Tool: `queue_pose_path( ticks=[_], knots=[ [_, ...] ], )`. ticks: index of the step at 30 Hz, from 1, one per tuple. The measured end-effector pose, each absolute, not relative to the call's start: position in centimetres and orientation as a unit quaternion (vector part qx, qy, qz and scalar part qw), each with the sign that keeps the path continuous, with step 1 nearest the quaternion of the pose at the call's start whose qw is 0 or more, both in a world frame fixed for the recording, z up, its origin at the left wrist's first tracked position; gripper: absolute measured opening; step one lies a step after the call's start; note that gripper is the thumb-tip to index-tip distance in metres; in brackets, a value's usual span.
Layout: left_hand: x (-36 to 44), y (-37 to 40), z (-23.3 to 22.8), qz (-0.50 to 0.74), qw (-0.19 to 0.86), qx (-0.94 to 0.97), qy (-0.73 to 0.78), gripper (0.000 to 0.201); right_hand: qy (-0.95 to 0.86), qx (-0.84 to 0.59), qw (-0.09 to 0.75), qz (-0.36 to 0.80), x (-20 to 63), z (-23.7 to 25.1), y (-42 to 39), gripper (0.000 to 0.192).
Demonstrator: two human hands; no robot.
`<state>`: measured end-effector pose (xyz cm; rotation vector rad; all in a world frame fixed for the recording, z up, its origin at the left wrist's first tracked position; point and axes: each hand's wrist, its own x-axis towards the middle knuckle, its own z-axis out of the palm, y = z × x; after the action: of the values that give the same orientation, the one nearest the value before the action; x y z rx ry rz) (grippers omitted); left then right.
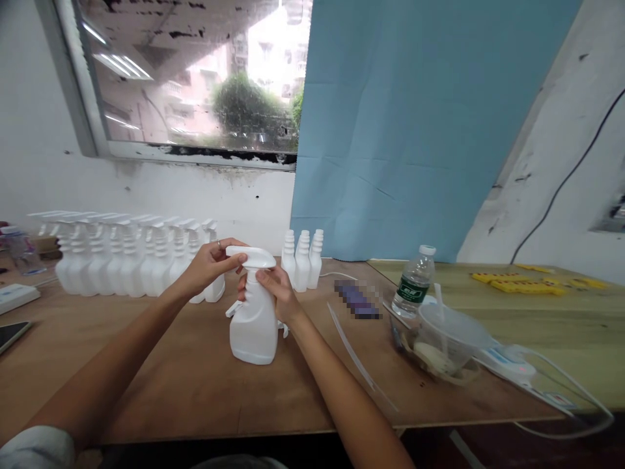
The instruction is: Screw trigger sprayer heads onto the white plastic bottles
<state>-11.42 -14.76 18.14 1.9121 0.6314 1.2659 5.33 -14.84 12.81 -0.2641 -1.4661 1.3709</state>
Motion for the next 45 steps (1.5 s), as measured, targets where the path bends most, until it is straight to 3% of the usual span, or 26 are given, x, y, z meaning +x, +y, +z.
queue_pose_path(
  ticks=[9,14,18,20,23,27,32,35,39,42,45],
  knots=[
    [-12.4,-15.1,16.6,0.499,0.342,0.737,0.300,0.033,-0.620,-0.112,0.506,0.589,5.2,12.8,-14.0,0.032],
    [-14.2,-15.7,11.8,0.490,0.363,0.720,0.332,0.037,-0.657,-0.121,0.447,0.596,5.8,13.7,-14.5,0.022],
    [-14.3,-16.5,7.6,0.410,0.427,0.740,0.319,0.039,-0.667,-0.138,0.391,0.620,6.1,14.3,-14.7,0.033],
    [-14.1,-16.7,6.4,0.381,0.437,0.754,0.308,0.041,-0.676,-0.149,0.378,0.615,6.2,14.3,-14.7,0.027],
    [-13.8,-16.7,5.7,0.356,0.424,0.771,0.314,0.043,-0.680,-0.160,0.407,0.589,6.4,14.1,-14.8,0.016],
    [-13.9,-16.6,5.4,0.371,0.400,0.771,0.329,0.045,-0.693,-0.217,0.444,0.524,6.5,13.4,-14.7,0.020],
    [-14.4,-16.3,4.8,0.443,0.299,0.758,0.374,0.038,-0.686,-0.370,0.591,0.208,5.9,12.7,-14.7,0.042],
    [-14.7,-15.9,4.7,0.478,0.174,0.755,0.414,0.031,-0.704,-0.376,0.592,0.109,4.9,12.8,-14.8,0.042],
    [-15.1,-15.0,5.0,0.505,0.074,0.743,0.433,0.033,-0.727,-0.348,0.577,0.131,3.8,14.4,-13.1,0.032],
    [-15.6,-14.2,5.1,0.517,0.068,0.730,0.442,0.036,-0.720,-0.336,0.580,0.178,3.5,15.9,-9.9,0.039],
    [-16.2,-13.5,4.8,0.499,0.083,0.720,0.475,0.025,-0.716,-0.323,0.581,0.212,2.9,16.3,-5.9,0.044]
  ],
)
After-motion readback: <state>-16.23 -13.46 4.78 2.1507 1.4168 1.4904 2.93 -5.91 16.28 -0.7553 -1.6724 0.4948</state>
